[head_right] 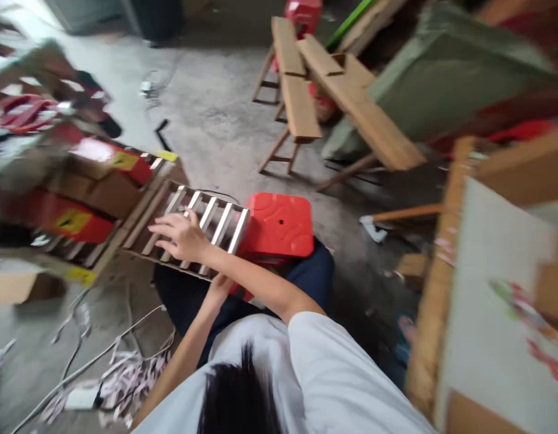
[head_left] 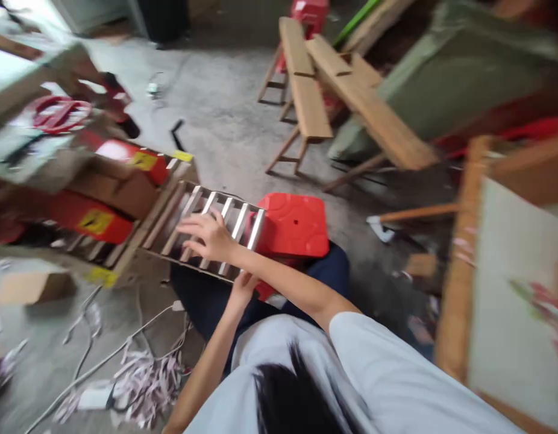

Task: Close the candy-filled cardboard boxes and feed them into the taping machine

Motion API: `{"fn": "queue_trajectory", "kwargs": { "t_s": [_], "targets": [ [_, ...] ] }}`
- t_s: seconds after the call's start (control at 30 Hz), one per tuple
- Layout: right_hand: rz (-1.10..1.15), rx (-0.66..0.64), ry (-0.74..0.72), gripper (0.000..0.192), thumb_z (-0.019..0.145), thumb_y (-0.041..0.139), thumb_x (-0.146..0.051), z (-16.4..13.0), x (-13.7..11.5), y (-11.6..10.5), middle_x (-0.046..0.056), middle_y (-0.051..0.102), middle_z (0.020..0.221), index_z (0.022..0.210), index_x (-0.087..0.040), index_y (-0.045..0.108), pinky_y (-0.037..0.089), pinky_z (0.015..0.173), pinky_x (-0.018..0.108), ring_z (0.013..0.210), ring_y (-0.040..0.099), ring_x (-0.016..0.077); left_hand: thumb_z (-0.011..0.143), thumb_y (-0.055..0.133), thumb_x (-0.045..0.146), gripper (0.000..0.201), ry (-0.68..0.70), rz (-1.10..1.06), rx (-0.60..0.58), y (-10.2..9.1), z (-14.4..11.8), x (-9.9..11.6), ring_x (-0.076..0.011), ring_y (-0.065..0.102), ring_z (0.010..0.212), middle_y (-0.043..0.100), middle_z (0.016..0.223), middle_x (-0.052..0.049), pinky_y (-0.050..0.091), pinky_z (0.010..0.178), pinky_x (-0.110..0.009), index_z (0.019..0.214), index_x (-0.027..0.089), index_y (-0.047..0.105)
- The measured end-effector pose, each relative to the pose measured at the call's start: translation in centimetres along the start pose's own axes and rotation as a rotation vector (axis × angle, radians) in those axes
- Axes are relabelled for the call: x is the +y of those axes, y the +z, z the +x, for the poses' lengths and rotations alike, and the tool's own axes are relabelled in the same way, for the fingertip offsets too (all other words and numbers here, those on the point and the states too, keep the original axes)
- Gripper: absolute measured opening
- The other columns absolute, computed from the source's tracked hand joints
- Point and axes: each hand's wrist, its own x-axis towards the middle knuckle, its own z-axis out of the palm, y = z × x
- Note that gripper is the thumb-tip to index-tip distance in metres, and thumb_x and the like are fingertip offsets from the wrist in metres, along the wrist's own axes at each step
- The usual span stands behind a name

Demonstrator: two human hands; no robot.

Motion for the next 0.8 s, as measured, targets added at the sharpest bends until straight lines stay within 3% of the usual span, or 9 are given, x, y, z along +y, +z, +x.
{"fn": "queue_trajectory", "kwargs": {
  "t_s": [0.07, 0.17, 0.23, 0.33, 0.43, 0.53, 0.63, 0.7, 0.8],
  "targets": [
    [0.019, -0.001, 0.168, 0.018, 0.092, 0.061, -0.028, -8.7, 2.3, -4.2, -0.002, 0.074, 0.112, 0.106, -0.027, 0.072, 0.044, 0.112, 0.043, 0.107, 0.068, 0.0174, 0.054, 0.083, 0.061, 0.06, -0.05, 0.079, -0.072, 0.8, 0.0, -1.3, -0.0254, 0.07, 0.084, 0.074, 0.086, -0.01, 0.054, 0.081, -0.038, 0.089, 0.014, 0.069],
    [-0.087, 0.079, 0.437, 0.021, 0.094, 0.052, -0.023, -20.9, 2.8, -11.8, -0.002, 0.078, 0.098, 0.098, -0.027, 0.073, 0.057, 0.086, 0.031, 0.089, 0.072, 0.0147, 0.056, 0.081, 0.063, 0.066, -0.102, 0.203, -0.22, 3.8, 0.6, -2.9, -0.0195, 0.068, 0.076, 0.072, 0.085, -0.007, 0.053, 0.075, -0.033, 0.099, 0.015, 0.067],
    [-0.217, 0.172, 0.575, 0.02, 0.094, 0.053, -0.026, -27.6, 1.0, -17.1, -0.002, 0.078, 0.096, 0.096, -0.027, 0.073, 0.056, 0.083, 0.031, 0.085, 0.072, 0.015, 0.053, 0.081, 0.065, 0.07, -0.133, 0.276, -0.329, 7.0, 0.9, -3.2, -0.0183, 0.067, 0.075, 0.072, 0.086, -0.006, 0.052, 0.075, -0.032, 0.1, 0.015, 0.066],
    [-0.441, 0.387, 0.769, 0.02, 0.095, 0.053, -0.029, -35.9, -3.7, -24.3, 0.003, 0.077, 0.094, 0.094, -0.024, 0.072, 0.049, 0.093, 0.041, 0.086, 0.069, 0.0196, 0.048, 0.083, 0.064, 0.071, -0.147, 0.391, -0.471, 12.6, 0.5, -3.2, -0.0196, 0.067, 0.079, 0.07, 0.084, -0.006, 0.053, 0.077, -0.032, 0.096, 0.015, 0.066],
    [-0.772, 0.619, 1.1, 0.024, 0.092, 0.054, -0.037, -43.4, -8.3, -29.4, 0.01, 0.074, 0.094, 0.094, -0.019, 0.069, 0.047, 0.091, 0.044, 0.091, 0.066, 0.0254, 0.051, 0.083, 0.06, 0.064, -0.105, 0.484, -0.574, 17.9, -0.8, -3.6, -0.0215, 0.068, 0.084, 0.07, 0.084, -0.006, 0.053, 0.079, -0.034, 0.093, 0.015, 0.066],
    [-1.125, 0.745, 1.547, 0.045, 0.081, 0.064, -0.049, -50.1, -10.7, -31.5, 0.02, 0.067, 0.108, 0.109, -0.014, 0.064, 0.043, 0.091, 0.053, 0.103, 0.06, 0.0365, 0.059, 0.08, 0.055, 0.053, -0.079, 0.571, -0.66, 22.5, -2.2, -5.0, -0.0225, 0.068, 0.085, 0.07, 0.083, -0.007, 0.054, 0.08, -0.036, 0.091, 0.015, 0.066],
    [-1.088, 0.771, 1.845, 0.051, 0.078, 0.065, -0.045, -55.3, -11.2, -31.4, 0.024, 0.065, 0.107, 0.116, -0.011, 0.059, 0.044, 0.084, 0.052, 0.099, 0.058, 0.0383, 0.064, 0.078, 0.051, 0.045, -0.067, 0.667, -0.755, 27.0, -3.5, -6.9, -0.0212, 0.068, 0.081, 0.07, 0.082, -0.007, 0.055, 0.08, -0.036, 0.09, 0.015, 0.066],
    [-0.923, 0.808, 1.877, 0.038, 0.077, 0.062, -0.038, -57.7, -11.1, -31.4, 0.016, 0.068, 0.093, 0.108, -0.015, 0.062, 0.046, 0.077, 0.044, 0.085, 0.06, 0.0319, 0.066, 0.078, 0.051, 0.044, -0.058, 0.713, -0.823, 30.3, -4.6, -8.2, -0.02, 0.067, 0.078, 0.071, 0.082, -0.007, 0.054, 0.08, -0.036, 0.09, 0.016, 0.066],
    [-0.824, 0.978, 1.758, 0.028, 0.075, 0.063, -0.037, -59.5, -11.7, -32.0, 0.005, 0.068, 0.078, 0.096, -0.019, 0.065, 0.048, 0.074, 0.037, 0.072, 0.061, 0.0242, 0.072, 0.072, 0.061, 0.05, -0.14, 0.761, -0.982, 35.3, -6.5, -10.3, -0.022, 0.068, 0.084, 0.073, 0.094, -0.011, 0.053, 0.083, -0.037, 0.095, 0.017, 0.066]
  ]
}}
